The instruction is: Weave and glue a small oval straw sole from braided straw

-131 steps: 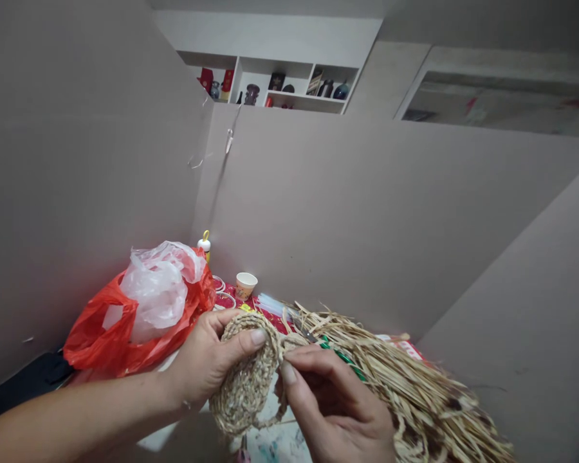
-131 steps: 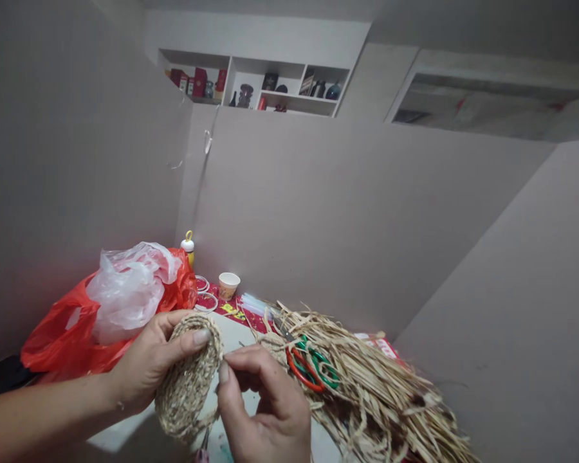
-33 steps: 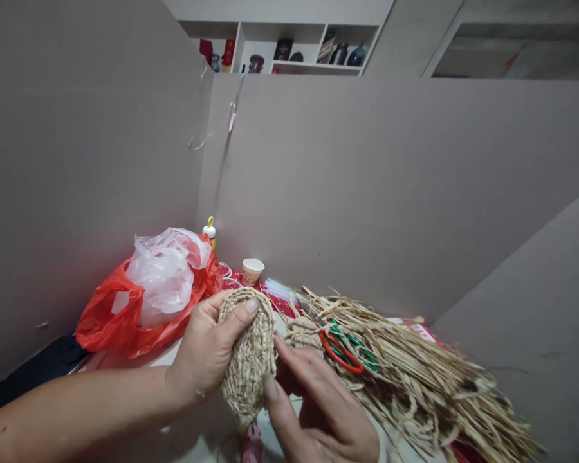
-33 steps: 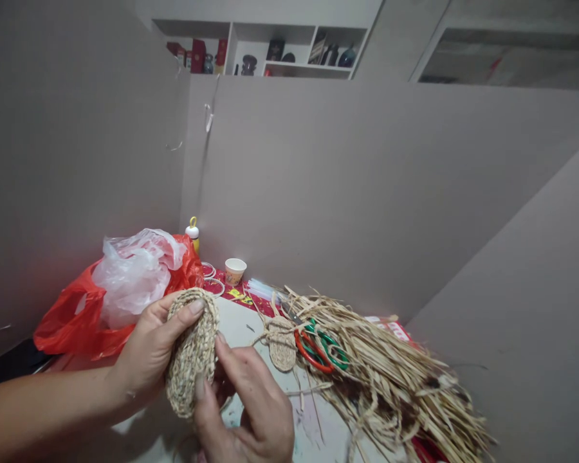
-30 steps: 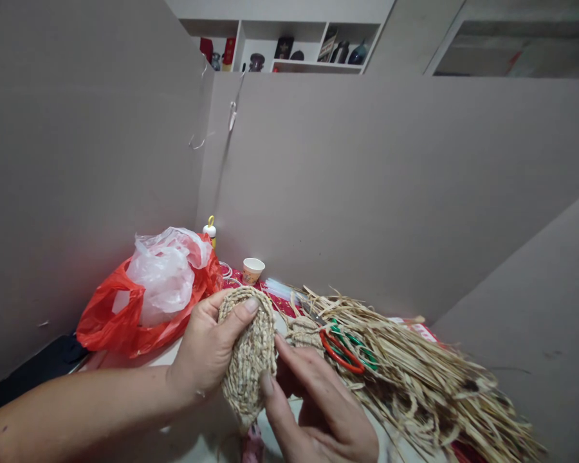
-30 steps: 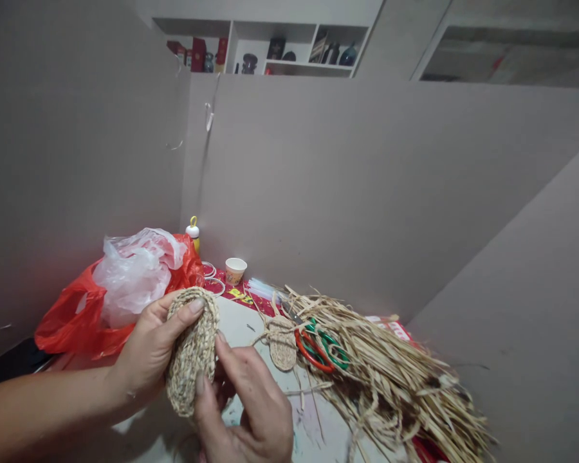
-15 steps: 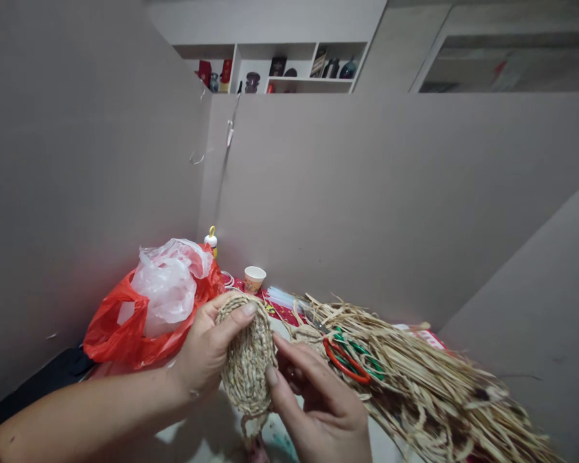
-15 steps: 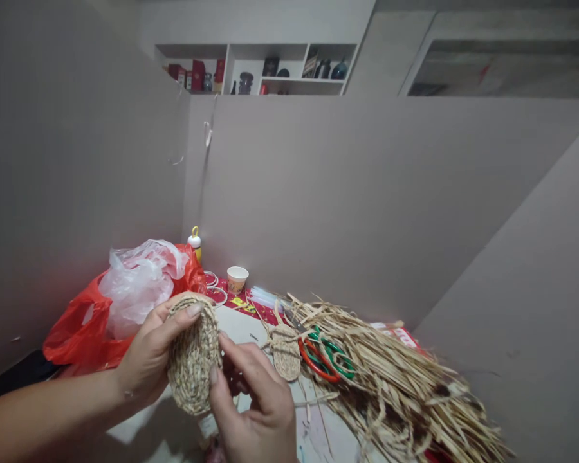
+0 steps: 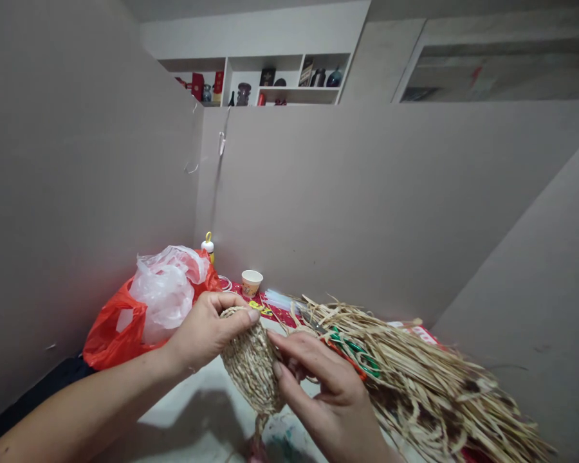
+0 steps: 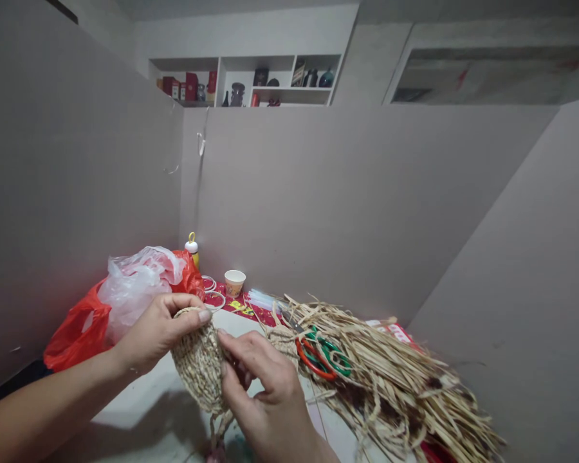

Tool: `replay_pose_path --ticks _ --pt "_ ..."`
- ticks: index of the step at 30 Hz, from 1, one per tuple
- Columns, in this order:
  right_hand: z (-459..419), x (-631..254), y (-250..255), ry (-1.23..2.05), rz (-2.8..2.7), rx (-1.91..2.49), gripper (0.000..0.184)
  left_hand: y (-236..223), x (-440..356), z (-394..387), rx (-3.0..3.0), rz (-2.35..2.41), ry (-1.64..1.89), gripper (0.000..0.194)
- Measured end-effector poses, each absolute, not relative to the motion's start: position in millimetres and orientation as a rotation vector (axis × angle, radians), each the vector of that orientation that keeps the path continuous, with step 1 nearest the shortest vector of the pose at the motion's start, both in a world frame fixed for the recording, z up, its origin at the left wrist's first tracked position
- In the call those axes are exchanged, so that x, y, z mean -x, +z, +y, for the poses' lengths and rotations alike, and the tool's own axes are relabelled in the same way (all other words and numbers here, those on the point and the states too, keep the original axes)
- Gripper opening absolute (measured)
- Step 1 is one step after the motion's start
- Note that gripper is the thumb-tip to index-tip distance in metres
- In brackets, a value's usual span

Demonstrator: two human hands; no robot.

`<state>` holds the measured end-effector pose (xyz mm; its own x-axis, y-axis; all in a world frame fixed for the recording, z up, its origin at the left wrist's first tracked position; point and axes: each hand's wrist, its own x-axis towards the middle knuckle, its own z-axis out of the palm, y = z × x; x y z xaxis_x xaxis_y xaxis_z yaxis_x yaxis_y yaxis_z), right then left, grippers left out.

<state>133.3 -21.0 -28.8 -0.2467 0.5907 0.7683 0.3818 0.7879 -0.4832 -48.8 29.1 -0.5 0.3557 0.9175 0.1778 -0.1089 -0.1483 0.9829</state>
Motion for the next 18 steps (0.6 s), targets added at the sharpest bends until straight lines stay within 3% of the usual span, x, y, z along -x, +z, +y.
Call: replay_pose_path --ticks 5,10,18 --pt "-22.0 -138.3 -24.9 0.225 -1.929 0.701 0.046 -0.2 49.0 26.6 -1.522 0.766 1.142 0.02" --pt "-23.7 -147.1 -15.0 0.204 -1.963 0.707 0.041 5.2 55.8 25.9 -1.682 0.646 1.13 0.036" --pt "-27.8 -157.7 -6.8 0.188 -2.059 0.734 0.041 8.0 61.0 27.9 -1.794 0.867 1.506 0.025"
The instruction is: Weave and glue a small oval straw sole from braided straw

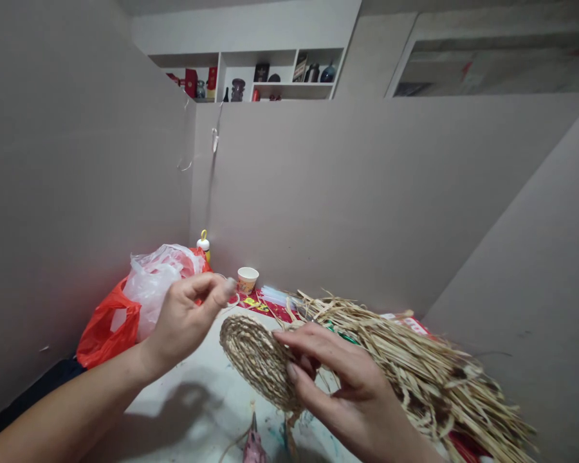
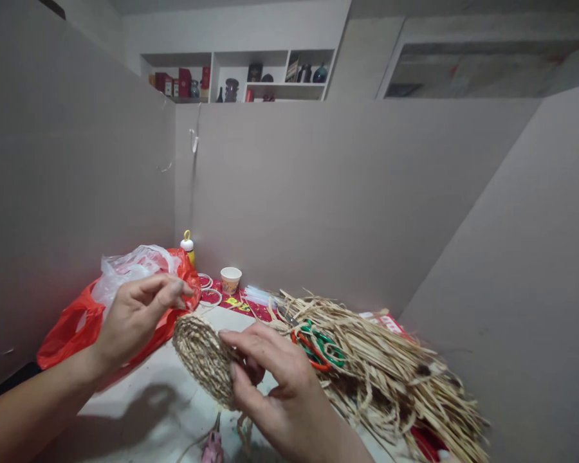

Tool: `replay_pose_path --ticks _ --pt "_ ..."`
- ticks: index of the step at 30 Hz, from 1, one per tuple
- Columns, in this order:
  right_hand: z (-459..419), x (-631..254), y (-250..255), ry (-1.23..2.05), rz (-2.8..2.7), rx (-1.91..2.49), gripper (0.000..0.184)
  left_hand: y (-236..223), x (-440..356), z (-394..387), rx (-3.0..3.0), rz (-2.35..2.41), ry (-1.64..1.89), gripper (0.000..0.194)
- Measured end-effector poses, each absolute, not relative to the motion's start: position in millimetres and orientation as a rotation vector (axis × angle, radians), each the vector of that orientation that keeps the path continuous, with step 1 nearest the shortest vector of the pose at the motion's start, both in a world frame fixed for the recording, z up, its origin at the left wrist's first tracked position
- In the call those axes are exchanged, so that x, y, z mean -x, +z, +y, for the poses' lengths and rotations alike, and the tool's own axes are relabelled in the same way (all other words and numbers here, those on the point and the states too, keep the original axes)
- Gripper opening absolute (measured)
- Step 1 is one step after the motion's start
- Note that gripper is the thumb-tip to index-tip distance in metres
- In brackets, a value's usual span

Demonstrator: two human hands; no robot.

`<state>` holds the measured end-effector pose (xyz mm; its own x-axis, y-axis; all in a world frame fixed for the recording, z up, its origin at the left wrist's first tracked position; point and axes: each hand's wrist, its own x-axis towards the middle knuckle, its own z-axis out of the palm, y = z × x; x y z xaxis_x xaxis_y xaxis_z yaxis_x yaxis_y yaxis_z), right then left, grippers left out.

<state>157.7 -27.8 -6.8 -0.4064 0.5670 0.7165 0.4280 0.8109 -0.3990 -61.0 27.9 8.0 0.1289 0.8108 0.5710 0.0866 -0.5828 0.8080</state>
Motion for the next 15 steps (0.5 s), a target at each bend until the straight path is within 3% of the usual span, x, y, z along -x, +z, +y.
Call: replay_pose_path --ticks 2,4,6,8,12,15 --pt "-28.3 -158.6 -6.4 0.192 -2.063 0.742 0.039 10.3 64.5 32.4 -1.764 0.907 1.644 0.024" --pt "-28.4 -159.6 -5.9 0.199 -2.06 0.747 0.039 14.5 67.8 36.8 -1.732 0.888 1.684 0.01" --pt "-28.2 -160.9 -4.8 0.203 -2.051 0.749 0.041 19.4 69.9 39.2 -1.7 0.832 1.612 0.049" --pt "-27.9 -162.6 -2.9 0.211 -2.046 0.755 0.043 23.4 69.9 38.1 -1.673 0.761 1.503 0.063" --pt "-27.3 -167.2 2.1 0.254 -2.053 0.741 0.044 22.9 65.1 27.6 -1.616 0.711 1.219 0.032" --pt "-26.8 -171.0 5.1 0.276 -2.1 0.731 0.042 15.4 60.3 20.1 -1.549 0.678 1.025 0.033"
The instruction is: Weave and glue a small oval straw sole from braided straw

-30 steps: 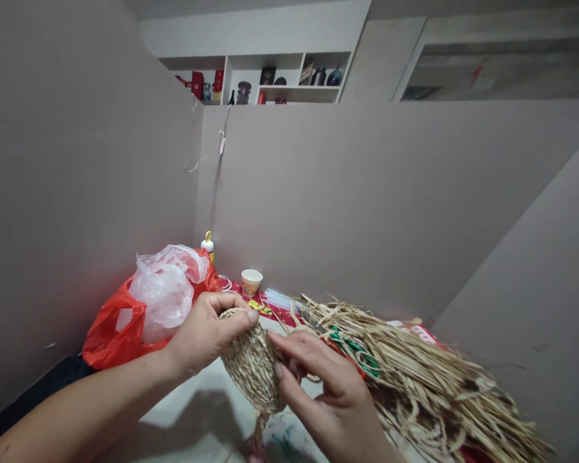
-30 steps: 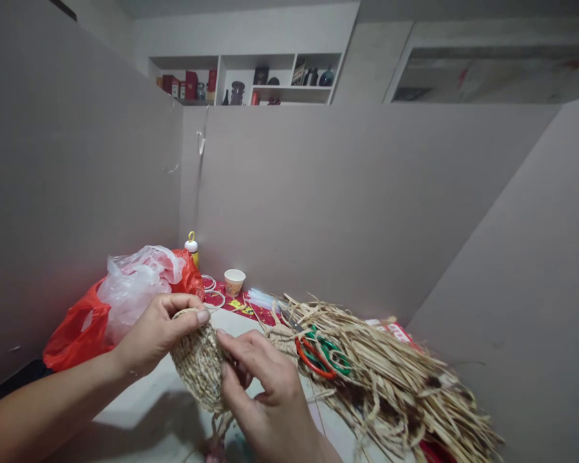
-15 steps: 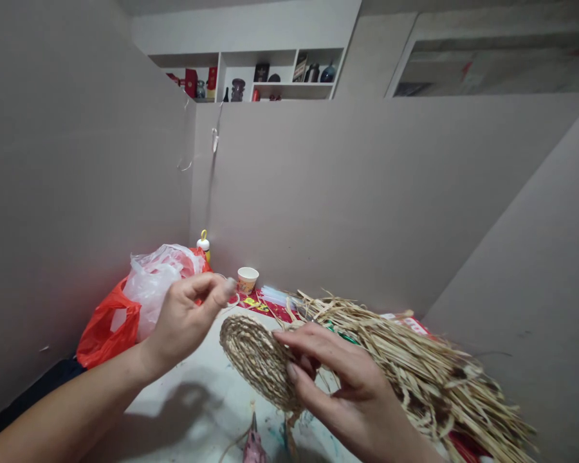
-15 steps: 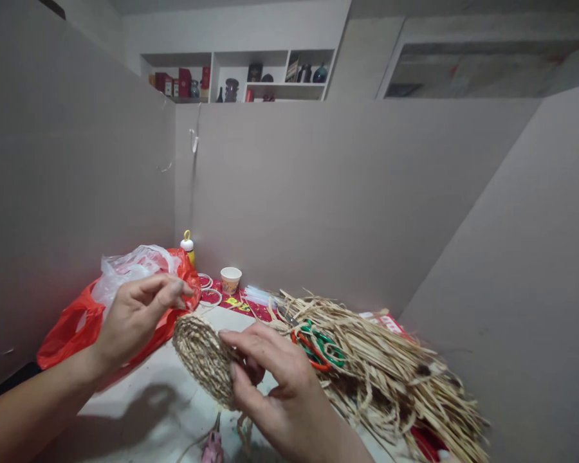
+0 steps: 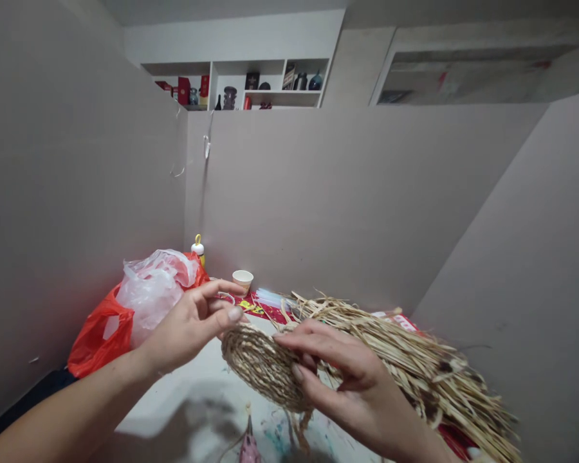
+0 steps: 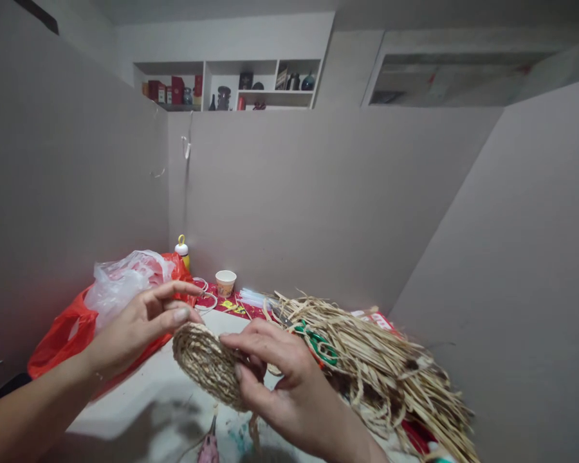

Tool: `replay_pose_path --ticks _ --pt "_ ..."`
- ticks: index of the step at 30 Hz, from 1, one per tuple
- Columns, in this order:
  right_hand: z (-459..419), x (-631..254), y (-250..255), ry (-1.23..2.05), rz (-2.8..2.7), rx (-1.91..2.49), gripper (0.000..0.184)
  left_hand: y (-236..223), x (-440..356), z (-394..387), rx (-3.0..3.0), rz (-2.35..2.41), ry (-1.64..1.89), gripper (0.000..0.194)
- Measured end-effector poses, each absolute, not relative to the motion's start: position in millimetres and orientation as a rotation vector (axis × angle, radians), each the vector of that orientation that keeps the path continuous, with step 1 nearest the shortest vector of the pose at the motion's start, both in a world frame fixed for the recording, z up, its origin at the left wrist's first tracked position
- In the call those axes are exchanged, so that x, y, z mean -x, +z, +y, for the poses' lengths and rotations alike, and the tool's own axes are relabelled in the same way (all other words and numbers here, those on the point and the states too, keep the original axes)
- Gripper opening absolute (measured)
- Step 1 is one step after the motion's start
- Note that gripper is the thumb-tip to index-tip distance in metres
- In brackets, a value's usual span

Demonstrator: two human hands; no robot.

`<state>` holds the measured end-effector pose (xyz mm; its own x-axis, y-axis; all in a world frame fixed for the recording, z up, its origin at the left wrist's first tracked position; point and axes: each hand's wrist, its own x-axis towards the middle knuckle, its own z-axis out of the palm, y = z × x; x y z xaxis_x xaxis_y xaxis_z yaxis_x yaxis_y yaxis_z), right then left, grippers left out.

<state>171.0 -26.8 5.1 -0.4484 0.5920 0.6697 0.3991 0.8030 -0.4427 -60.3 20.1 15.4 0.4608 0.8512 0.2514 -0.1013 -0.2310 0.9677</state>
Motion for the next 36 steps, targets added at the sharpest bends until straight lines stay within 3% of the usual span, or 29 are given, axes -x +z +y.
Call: replay_pose_path --ticks 4,9,15,28,36 --pt "-27.0 -173.5 3.6 0.279 -2.143 0.787 0.037 4.5 54.5 15.0 -1.547 0.573 0.915 0.049" --pt "-28.5 -171.9 -5.8 0.404 -2.094 0.858 0.046 -1.0 46.9 8.9 -1.586 0.578 0.923 0.044" --pt "-29.3 -166.2 -5.7 0.494 -2.106 0.842 0.034 -1.8 41.6 6.4 -1.559 0.595 0.817 0.053" --pt "-29.8 -159.4 0.3 0.405 -2.13 0.787 0.019 -9.8 39.2 1.5 -1.485 0.592 0.9 0.044" --pt "-30.9 -158.0 4.2 0.388 -2.13 0.813 0.026 -11.5 38.0 2.6 -1.459 0.619 0.922 0.04"
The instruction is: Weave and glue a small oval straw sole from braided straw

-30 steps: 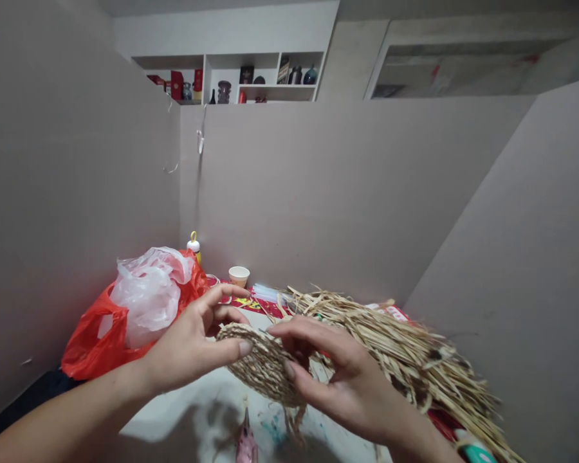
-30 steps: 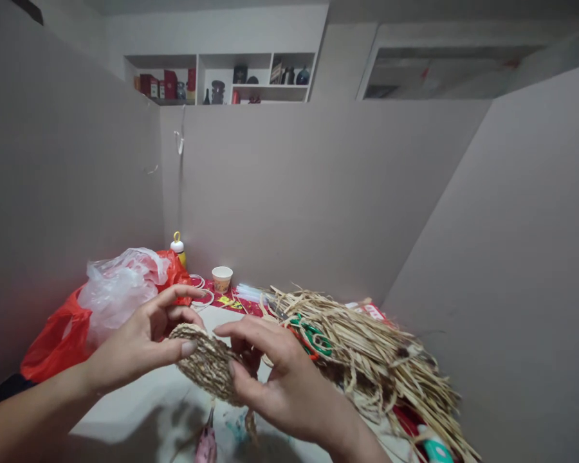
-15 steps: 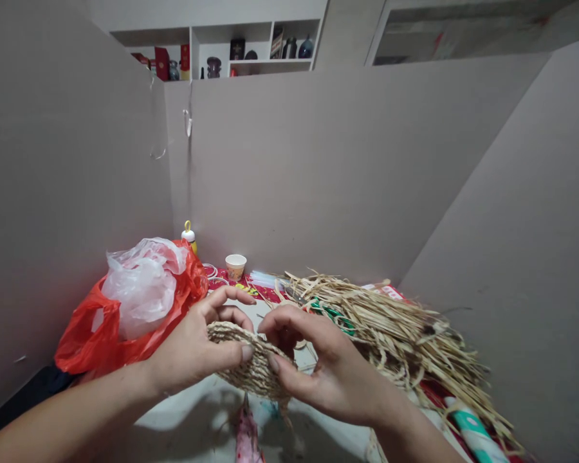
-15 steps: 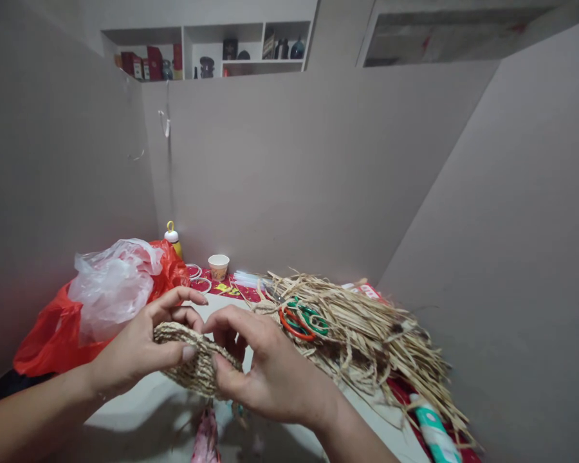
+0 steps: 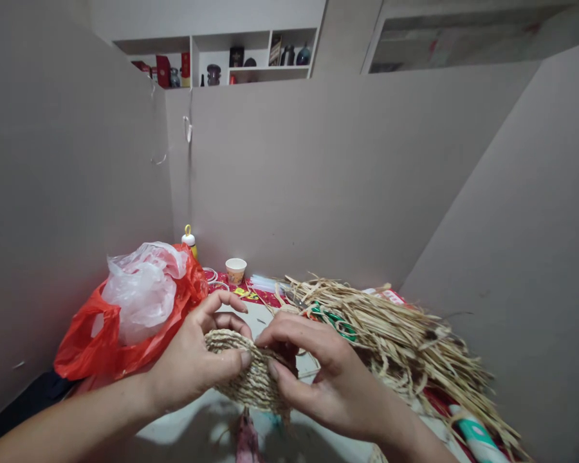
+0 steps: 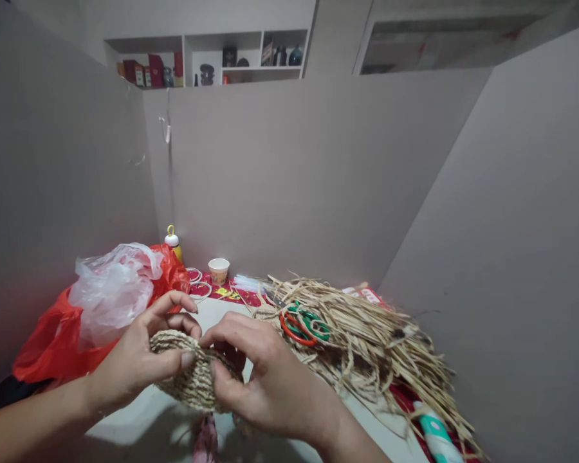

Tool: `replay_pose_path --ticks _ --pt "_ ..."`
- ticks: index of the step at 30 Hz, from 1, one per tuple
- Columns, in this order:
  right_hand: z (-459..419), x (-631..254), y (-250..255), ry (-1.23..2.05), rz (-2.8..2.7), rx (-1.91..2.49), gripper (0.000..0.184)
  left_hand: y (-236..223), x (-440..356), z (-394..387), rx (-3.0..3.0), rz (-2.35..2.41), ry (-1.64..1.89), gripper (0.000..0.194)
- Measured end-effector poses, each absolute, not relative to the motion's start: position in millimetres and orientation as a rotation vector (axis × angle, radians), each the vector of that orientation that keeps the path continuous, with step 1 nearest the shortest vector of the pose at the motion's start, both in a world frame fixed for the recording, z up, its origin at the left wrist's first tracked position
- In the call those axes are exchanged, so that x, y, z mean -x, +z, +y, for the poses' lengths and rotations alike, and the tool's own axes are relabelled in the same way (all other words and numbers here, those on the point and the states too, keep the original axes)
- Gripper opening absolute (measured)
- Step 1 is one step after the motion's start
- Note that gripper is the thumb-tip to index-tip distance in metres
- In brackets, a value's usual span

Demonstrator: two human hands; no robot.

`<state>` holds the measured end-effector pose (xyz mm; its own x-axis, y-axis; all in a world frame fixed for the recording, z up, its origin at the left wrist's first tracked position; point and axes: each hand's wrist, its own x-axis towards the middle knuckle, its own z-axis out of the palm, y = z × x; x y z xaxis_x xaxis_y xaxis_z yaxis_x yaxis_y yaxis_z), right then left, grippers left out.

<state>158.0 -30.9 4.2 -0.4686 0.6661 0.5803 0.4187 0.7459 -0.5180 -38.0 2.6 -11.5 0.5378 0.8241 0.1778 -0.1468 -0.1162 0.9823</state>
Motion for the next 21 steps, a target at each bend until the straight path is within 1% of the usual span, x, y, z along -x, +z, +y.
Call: replay_pose_path --ticks 3,7,8,10,12,13,14,15,17,18,20,21 --pt "-33.1 -160.9 0.6 0.405 -2.127 0.809 0.032 -12.7 40.0 1.3 -1.451 0.578 0.977 0.035" --pt "-34.5 -167.1 -10.7 0.447 -2.03 0.861 0.061 -12.0 42.5 0.4 -1.466 0.503 1.107 0.029" --pt "-33.5 -168.4 -13.4 0.48 -2.007 0.872 0.066 -11.5 43.1 0.3 -1.466 0.495 1.135 0.028" --pt "-30.3 -170.4 -16.9 0.555 -1.97 0.882 0.07 -10.5 44.3 0.0 -1.464 0.48 1.186 0.028" --pt "-26.6 -171.6 -17.6 0.586 -1.908 0.87 0.068 -9.7 45.5 -0.9 -1.466 0.479 1.25 0.027" --pt "-25.3 -171.8 -17.3 0.572 -1.835 0.85 0.064 -9.4 46.1 -1.7 -1.467 0.485 1.29 0.027" --pt "-24.6 -171.6 -17.1 0.539 -1.733 0.82 0.056 -9.2 46.7 -2.6 -1.466 0.494 1.338 0.026" --pt "-24.6 -170.7 -17.3 0.494 -1.608 0.775 0.044 -9.1 47.2 -3.5 -1.465 0.504 1.39 0.026" --pt "-26.4 -165.4 -21.1 0.429 -1.388 0.669 0.017 -8.7 47.9 -5.1 -1.457 0.518 1.49 0.024" --pt "-27.8 -160.3 -25.3 0.432 -1.332 0.63 0.012 -8.4 48.2 -5.6 -1.45 0.516 1.533 0.023" --pt "-30.1 -144.5 -38.3 0.539 -1.345 0.625 0.024 -7.6 48.7 -6.0 -1.426 0.5 1.598 0.021" --pt "-30.6 -134.1 -46.4 0.653 -1.365 0.677 0.027 -7.3 48.9 -5.9 -1.407 0.49 1.618 0.021"
